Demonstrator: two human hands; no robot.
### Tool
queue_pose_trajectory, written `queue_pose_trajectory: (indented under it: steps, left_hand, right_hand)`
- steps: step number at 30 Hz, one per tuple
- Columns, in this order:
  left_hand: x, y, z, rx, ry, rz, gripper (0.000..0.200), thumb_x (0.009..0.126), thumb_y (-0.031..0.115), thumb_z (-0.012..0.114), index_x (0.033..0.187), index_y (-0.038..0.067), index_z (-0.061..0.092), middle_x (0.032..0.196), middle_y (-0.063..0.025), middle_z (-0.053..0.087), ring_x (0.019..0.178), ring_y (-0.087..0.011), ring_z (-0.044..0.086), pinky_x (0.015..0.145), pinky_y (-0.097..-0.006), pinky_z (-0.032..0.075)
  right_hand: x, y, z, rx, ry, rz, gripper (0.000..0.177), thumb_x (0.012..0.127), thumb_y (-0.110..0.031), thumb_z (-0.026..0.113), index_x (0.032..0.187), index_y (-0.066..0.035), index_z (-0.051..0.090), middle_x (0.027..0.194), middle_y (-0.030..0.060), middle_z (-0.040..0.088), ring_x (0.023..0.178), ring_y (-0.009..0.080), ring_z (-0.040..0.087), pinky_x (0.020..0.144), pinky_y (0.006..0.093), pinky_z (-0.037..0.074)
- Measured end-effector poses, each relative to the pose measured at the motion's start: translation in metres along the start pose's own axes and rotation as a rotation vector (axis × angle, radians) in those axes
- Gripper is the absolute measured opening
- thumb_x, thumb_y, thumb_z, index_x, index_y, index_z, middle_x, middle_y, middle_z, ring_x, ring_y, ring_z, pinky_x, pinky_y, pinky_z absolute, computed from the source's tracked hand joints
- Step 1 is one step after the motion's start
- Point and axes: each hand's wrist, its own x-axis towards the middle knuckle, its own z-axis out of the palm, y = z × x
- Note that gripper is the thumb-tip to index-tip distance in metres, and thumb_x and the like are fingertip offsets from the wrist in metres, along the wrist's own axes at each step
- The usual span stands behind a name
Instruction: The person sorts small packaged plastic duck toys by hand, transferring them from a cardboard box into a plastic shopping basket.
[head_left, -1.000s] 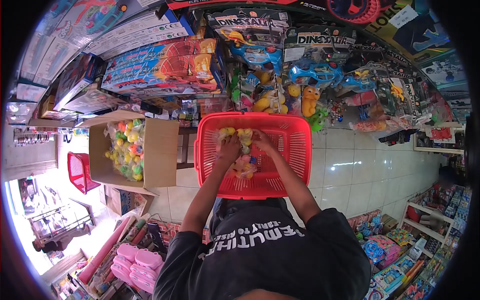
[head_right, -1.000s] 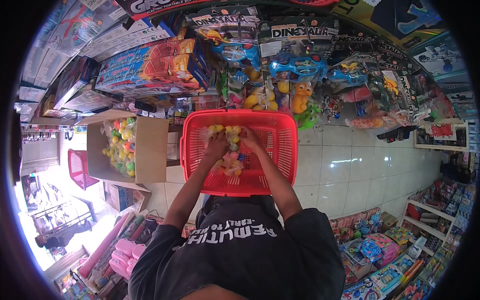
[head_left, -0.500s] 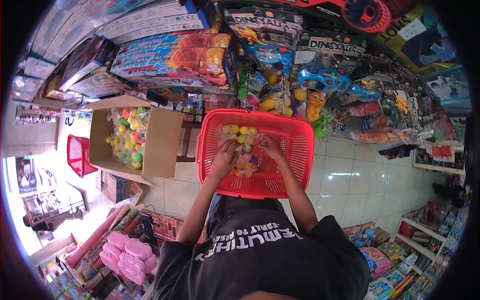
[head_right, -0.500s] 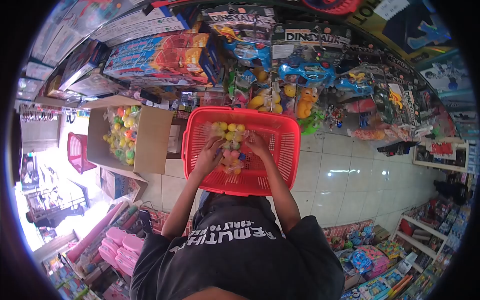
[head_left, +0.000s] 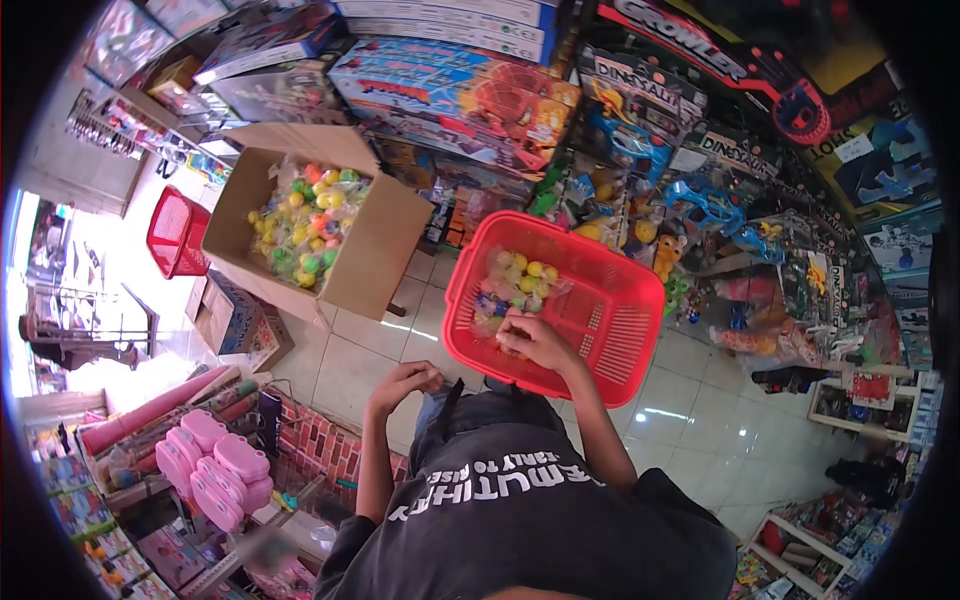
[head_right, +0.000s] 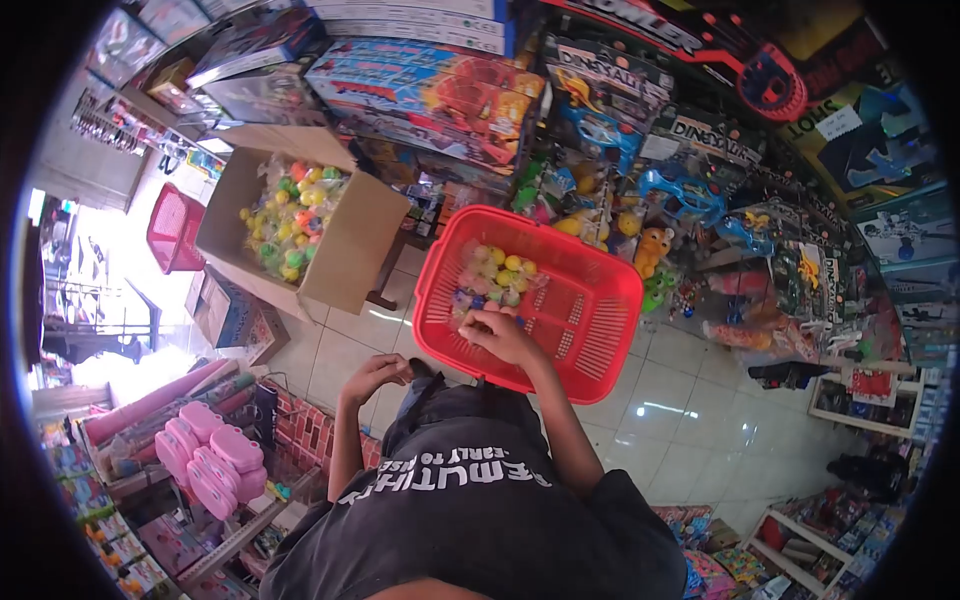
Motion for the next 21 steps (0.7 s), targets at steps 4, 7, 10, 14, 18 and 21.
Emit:
queue_pose_trajectory:
  steps: [4,7,10,14,18,21]
  left_hand:
    - [0.019,-0.075,-0.037,0.289,0.179,-0.065,0.026,0.084,0.025,0.056,0.095,0.002,0.061,0.089,-0.01,0.064,0.081,-0.0172,0.061,0.07,-0.0304,0.049]
    - [0.029,-0.15,-0.075,0.655,0.284,0.011,0.03,0.079,0.027,0.058,0.1,0.004,0.061,0.095,-0.0145,0.064,0.087,-0.0266,0.063,0.073,-0.0366,0.05]
    - [0.014,-0.174,-0.097,0.809,0.024,-0.044,0.042,0.074,0.035,0.061,0.104,0.006,0.06,0.102,-0.0175,0.062,0.096,-0.037,0.058,0.077,-0.0421,0.048]
    - [-0.015,-0.213,-0.125,0.487,0.3,-0.114,0.037,0.077,0.033,0.059,0.102,0.006,0.063,0.097,-0.0172,0.064,0.094,-0.0329,0.061,0.079,-0.0392,0.047]
    - [-0.059,-0.232,-0.162,0.386,0.534,-0.188,0.033,0.081,0.032,0.058,0.101,0.006,0.064,0.089,-0.0148,0.066,0.088,-0.0264,0.063,0.078,-0.036,0.048]
    - [-0.085,-0.253,-0.184,0.422,0.601,-0.218,0.035,0.082,0.032,0.058,0.101,0.003,0.064,0.085,-0.0133,0.066,0.082,-0.0235,0.062,0.075,-0.0335,0.048]
  right_hand:
    - [0.027,-0.051,0.051,0.59,-0.363,0.198,0.018,0.091,-0.018,0.052,0.097,-0.001,0.055,0.084,0.0037,0.06,0.078,0.0108,0.059,0.069,0.0225,0.047]
    - [0.046,-0.047,0.122,0.498,-0.507,0.079,0.022,0.091,-0.021,0.052,0.101,-0.002,0.055,0.087,0.0044,0.061,0.079,0.011,0.059,0.071,0.0247,0.047]
    - [0.054,-0.014,0.184,0.286,-0.613,0.046,0.024,0.09,-0.023,0.054,0.099,-0.002,0.057,0.088,0.0039,0.062,0.079,0.0108,0.058,0.071,0.0259,0.047]
    - [0.056,0.053,0.234,0.178,-0.464,0.334,0.024,0.087,-0.024,0.058,0.096,-0.002,0.059,0.087,0.0038,0.063,0.079,0.0111,0.06,0.069,0.0265,0.049]
    - [0.039,0.193,0.265,0.025,0.019,0.428,0.019,0.082,-0.018,0.061,0.092,-0.002,0.061,0.081,0.004,0.063,0.074,0.0126,0.063,0.066,0.026,0.05]
    - [0.029,0.213,0.259,0.046,0.103,0.614,0.018,0.081,-0.019,0.06,0.091,-0.004,0.062,0.079,0.0033,0.063,0.071,0.0113,0.061,0.062,0.0249,0.049]
